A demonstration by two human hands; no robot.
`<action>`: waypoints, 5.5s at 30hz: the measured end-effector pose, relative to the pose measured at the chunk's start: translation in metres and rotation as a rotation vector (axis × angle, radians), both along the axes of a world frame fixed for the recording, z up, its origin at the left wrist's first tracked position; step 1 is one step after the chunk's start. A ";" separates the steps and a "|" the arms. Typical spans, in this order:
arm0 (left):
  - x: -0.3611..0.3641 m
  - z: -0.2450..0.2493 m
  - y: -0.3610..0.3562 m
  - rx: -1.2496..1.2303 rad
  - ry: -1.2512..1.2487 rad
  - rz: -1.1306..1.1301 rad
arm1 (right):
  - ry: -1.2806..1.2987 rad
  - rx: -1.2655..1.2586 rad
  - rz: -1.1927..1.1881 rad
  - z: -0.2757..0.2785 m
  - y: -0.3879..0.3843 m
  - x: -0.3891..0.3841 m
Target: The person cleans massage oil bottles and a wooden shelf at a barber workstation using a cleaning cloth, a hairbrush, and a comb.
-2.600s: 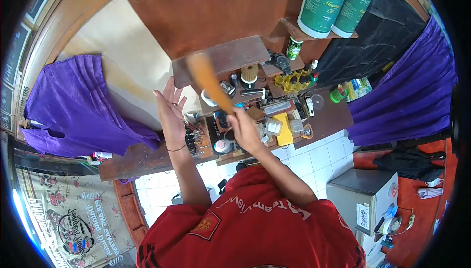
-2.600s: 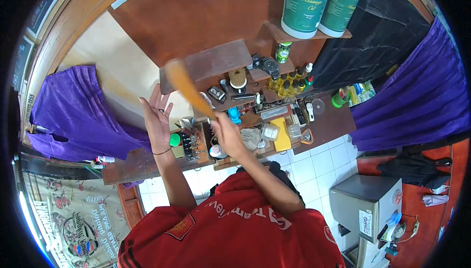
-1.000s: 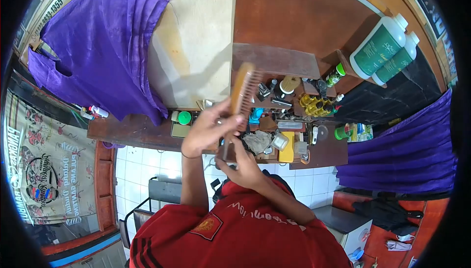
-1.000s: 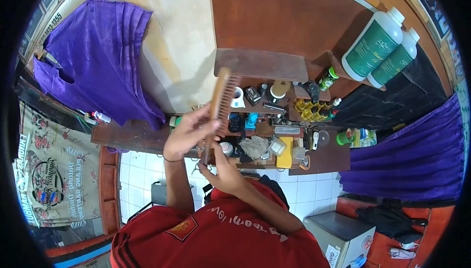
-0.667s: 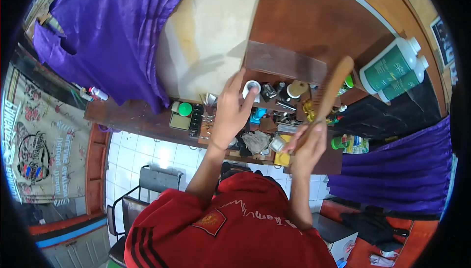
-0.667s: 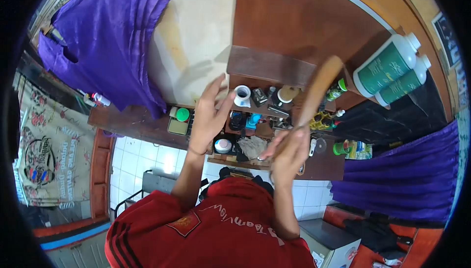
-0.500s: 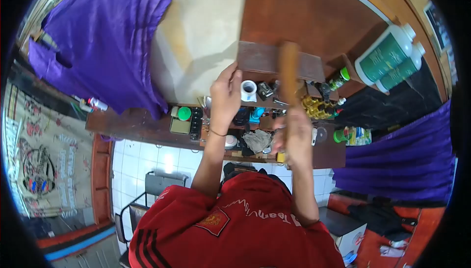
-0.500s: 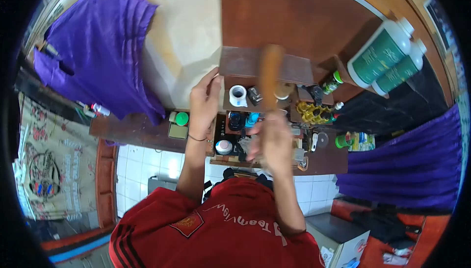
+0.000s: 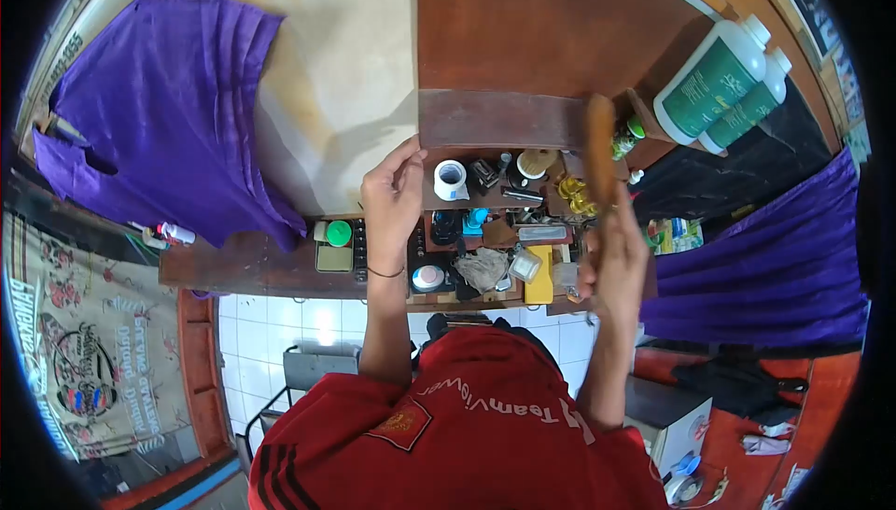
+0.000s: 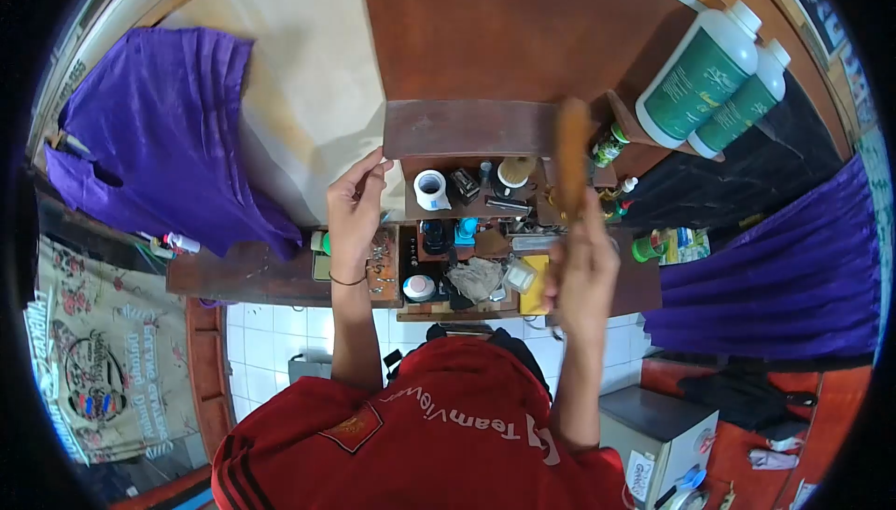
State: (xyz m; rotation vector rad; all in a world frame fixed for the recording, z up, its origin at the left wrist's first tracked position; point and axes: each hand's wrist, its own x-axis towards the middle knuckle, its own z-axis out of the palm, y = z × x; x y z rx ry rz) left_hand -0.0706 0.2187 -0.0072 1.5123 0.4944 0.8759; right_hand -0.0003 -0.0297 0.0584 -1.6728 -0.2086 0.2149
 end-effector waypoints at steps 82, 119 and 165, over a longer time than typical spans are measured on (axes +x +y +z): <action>0.010 0.010 0.001 -0.107 -0.159 -0.072 | -0.593 -0.191 0.462 0.011 0.021 0.033; 0.008 0.015 -0.001 -0.016 0.038 0.015 | -0.167 -0.170 0.008 0.006 -0.024 0.027; 0.051 -0.008 -0.034 0.574 0.222 0.441 | 0.120 -0.079 -0.073 -0.061 -0.062 -0.003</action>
